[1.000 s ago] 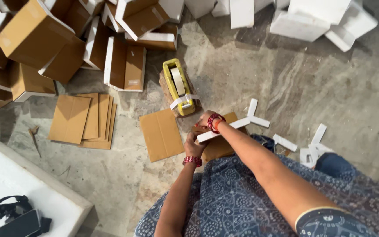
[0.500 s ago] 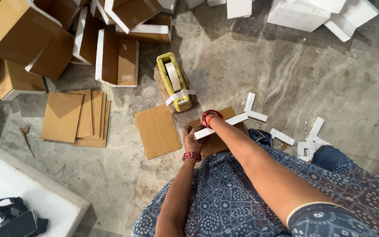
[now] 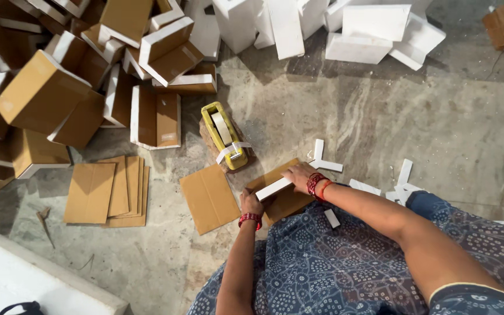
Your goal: The person sits on the floor and assembles small cardboard boxes by attaching white foam inserts to the edges using a handheld tape dispenser. They repeatedly pick up foam pieces, align them on the cardboard, and secure them with tape.
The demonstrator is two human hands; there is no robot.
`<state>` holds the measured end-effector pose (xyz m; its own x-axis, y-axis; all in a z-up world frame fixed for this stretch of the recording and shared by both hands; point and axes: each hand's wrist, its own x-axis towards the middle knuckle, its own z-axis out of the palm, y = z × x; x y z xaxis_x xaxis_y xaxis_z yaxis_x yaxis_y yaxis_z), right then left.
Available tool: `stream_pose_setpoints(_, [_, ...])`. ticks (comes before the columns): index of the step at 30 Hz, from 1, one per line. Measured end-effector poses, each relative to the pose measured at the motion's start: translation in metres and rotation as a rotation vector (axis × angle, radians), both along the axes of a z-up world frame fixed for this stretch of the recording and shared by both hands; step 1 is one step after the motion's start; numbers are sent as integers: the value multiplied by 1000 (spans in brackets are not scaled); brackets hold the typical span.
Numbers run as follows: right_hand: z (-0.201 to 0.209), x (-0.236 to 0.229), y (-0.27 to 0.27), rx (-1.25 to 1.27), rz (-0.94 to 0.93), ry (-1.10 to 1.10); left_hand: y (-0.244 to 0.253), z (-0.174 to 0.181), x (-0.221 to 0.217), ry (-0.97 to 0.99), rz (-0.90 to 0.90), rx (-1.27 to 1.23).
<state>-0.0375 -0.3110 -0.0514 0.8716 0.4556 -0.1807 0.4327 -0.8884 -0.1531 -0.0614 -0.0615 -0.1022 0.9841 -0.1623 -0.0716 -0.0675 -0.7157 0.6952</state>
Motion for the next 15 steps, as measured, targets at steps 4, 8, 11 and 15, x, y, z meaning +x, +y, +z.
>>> stream_pose_setpoints(4, [16,-13,13,-87,-34,24,15,26,-2,249,-164,168])
stream_pose_setpoints(8, [102,-38,52,-22,99,90,109,57,21,864,-496,32])
stream_pose_setpoints(11, [183,-40,77,-330,383,452,159,56,19,553,-89,203])
stream_pose_setpoints(15, [303,82,52,-302,290,293,158,45,39,529,392,357])
